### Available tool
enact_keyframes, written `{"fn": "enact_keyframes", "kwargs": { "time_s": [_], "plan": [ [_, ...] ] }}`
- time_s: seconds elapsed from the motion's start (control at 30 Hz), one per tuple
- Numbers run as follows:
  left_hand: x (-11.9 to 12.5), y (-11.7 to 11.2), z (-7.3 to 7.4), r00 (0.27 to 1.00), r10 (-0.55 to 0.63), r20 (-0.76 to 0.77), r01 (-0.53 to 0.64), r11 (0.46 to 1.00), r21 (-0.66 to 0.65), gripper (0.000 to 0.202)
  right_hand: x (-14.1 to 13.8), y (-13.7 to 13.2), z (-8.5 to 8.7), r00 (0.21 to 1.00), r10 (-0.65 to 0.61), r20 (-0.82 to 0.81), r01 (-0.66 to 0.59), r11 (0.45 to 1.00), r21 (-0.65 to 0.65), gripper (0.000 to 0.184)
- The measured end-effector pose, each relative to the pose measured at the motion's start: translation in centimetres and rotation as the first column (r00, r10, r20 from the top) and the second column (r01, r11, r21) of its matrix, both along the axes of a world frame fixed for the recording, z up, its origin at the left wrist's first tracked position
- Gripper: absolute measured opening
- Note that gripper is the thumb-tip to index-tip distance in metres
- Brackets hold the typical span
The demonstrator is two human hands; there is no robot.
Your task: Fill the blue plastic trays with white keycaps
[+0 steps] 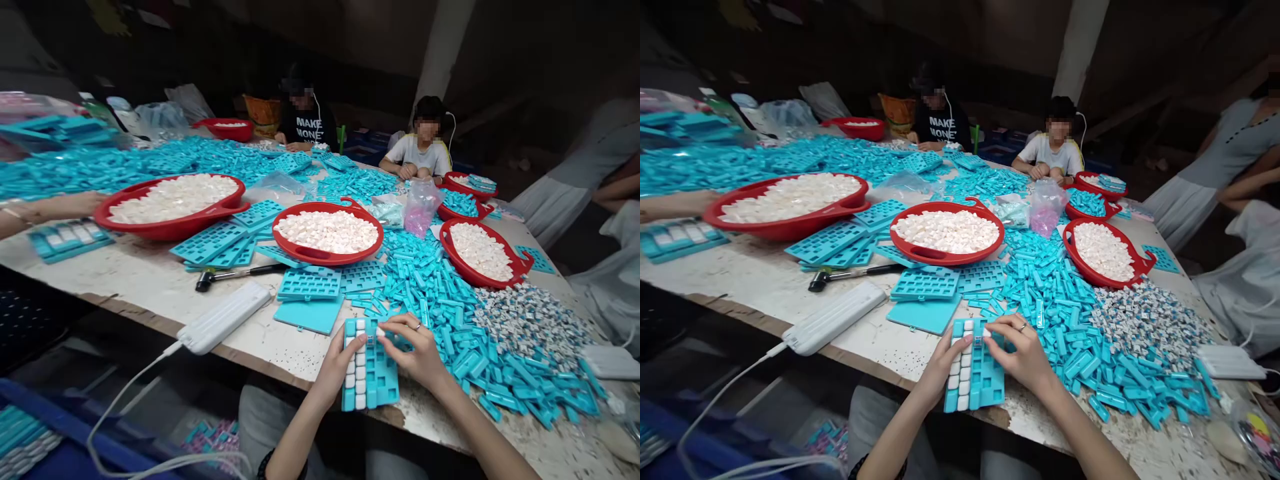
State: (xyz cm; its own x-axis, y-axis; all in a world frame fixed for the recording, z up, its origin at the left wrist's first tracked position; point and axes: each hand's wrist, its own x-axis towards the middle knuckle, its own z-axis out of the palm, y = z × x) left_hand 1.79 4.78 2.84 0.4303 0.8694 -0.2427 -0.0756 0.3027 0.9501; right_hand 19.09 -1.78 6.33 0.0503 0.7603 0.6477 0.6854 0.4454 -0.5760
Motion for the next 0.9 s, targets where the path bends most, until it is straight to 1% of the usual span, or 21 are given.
{"fn": "enact_keyframes", "kwargs": {
  "time_s": [0.1,0.17,0.23,0.3,0.43,0.57,0.77,0.9],
  "plan": [
    [0.2,0.1,0.2,0.999,-0.044,-0.03,0.045,0.999,0.014,0.058,-0.3,-0.1,-0.4,0.998,0.07,-0.001,-0.07,0.997,-0.035,0.02],
    [0.3,0.1,0.3,0.999,-0.02,-0.048,0.021,1.0,0.019,0.058,-0.4,-0.1,-0.7,0.995,0.1,-0.029,-0.102,0.992,-0.078,0.02],
    [0.3,0.2,0.3,0.997,0.016,-0.08,-0.015,1.0,0.011,0.06,-0.6,-0.1,-0.9,0.991,0.114,-0.064,-0.121,0.986,-0.112,0.02],
    [0.3,0.3,0.4,0.995,0.029,-0.098,-0.027,0.999,0.021,0.059,-0.7,-0.1,-1.1,0.989,0.118,-0.089,-0.128,0.984,-0.125,0.02],
    [0.3,0.3,0.5,0.998,-0.026,-0.062,0.03,0.998,0.056,0.051,-0.7,-0.1,-1.2,0.988,0.113,-0.103,-0.126,0.984,-0.124,0.021],
    [0.4,0.2,0.3,0.997,0.004,-0.077,0.0,0.998,0.058,0.058,-0.5,0.0,-1.2,0.987,0.134,-0.087,-0.147,0.975,-0.168,0.02],
    [0.4,0.3,0.2,0.994,-0.105,-0.025,0.108,0.985,0.138,0.052,-0.2,0.1,-1.2,0.984,0.175,-0.026,-0.177,0.972,-0.153,0.02],
    [0.2,0.4,0.3,0.994,-0.104,-0.023,0.107,0.984,0.141,0.051,-0.1,0.1,-1.3,0.984,0.175,0.023,-0.169,0.972,-0.164,0.022]
  ]
}}
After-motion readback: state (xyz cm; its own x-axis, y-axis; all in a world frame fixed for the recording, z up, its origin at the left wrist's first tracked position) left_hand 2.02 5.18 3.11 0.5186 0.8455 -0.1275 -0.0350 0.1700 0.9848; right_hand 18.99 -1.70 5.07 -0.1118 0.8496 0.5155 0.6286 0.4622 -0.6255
